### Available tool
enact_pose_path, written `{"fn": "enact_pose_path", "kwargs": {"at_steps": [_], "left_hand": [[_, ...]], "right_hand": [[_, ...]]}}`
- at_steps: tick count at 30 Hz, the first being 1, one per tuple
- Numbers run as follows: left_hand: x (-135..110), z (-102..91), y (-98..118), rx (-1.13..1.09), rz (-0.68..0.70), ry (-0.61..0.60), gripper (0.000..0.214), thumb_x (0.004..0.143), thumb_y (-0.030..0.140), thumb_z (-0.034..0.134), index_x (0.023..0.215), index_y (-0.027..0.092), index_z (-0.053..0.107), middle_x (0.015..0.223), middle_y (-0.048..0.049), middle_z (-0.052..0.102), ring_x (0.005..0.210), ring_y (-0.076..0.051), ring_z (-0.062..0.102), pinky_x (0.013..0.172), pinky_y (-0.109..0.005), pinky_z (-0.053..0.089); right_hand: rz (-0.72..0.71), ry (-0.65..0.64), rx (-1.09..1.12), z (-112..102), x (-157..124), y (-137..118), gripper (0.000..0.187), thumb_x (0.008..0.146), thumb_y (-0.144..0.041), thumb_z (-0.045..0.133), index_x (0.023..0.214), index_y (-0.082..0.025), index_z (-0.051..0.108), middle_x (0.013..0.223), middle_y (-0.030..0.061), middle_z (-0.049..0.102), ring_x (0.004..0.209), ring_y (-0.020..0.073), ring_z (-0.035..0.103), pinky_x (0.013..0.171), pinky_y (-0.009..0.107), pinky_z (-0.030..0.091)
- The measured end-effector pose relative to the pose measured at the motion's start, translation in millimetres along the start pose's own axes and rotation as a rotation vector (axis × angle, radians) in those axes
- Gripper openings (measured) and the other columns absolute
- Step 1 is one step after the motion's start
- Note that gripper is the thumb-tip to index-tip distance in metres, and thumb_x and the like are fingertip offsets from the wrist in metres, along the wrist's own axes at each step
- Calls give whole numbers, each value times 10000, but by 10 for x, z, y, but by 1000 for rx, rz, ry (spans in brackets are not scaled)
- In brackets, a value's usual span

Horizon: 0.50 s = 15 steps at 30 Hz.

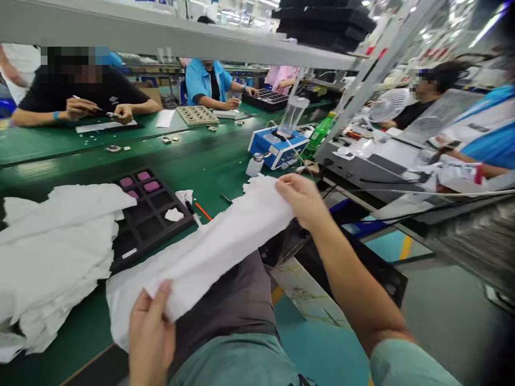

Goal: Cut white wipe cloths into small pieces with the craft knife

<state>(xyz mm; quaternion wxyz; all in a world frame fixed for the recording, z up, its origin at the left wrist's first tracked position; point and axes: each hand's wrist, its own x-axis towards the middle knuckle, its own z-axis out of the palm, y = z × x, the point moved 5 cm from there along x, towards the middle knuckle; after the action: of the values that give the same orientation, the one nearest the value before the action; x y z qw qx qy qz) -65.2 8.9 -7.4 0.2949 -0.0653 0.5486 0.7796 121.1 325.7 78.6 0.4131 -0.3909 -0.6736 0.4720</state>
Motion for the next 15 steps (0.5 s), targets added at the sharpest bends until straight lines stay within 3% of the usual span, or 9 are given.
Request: {"fn": "enact_pose_path", "kwargs": {"at_steps": [3,6,8,11,15], "left_hand": [[100,-194,463,30,220,140,257,688,227,823,931,202,743,860,0,750,867,-192,711,948,-367,601],[155,-306,729,127,382,144,286,719,275,815,988,211,744,898,-10,749,935,-207,701,969,-373,586],[210,-394,720,216,392,141,367,691,321,844,1026,214,736,953,-21,749,983,-218,693,992,-378,567],[335,-566,519,342,330,158,502,618,387,877,1052,194,715,1008,-41,739,952,-213,686,976,-381,554],[469,-736,293,522,265,177,712,588,443,856,1208,166,644,992,-72,729,813,-184,670,751,-310,564]], "right_hand": [[25,-116,-68,596,-6,234,171,819,-373,613,820,-204,586,615,-26,549,541,126,445,501,252,287],[-21,-162,-150,937,-47,384,146,883,-351,556,845,-211,577,572,-40,500,519,133,420,507,267,271],[-41,-198,-281,1062,-119,505,142,918,-342,534,882,-216,588,589,-35,520,550,148,468,541,271,303],[-5,-263,-547,1150,-278,725,133,949,-298,517,964,-218,622,729,11,643,696,197,592,625,285,359],[50,-295,-772,1134,-439,861,210,983,-297,501,1129,-216,628,912,88,730,845,276,671,704,327,407]]}}
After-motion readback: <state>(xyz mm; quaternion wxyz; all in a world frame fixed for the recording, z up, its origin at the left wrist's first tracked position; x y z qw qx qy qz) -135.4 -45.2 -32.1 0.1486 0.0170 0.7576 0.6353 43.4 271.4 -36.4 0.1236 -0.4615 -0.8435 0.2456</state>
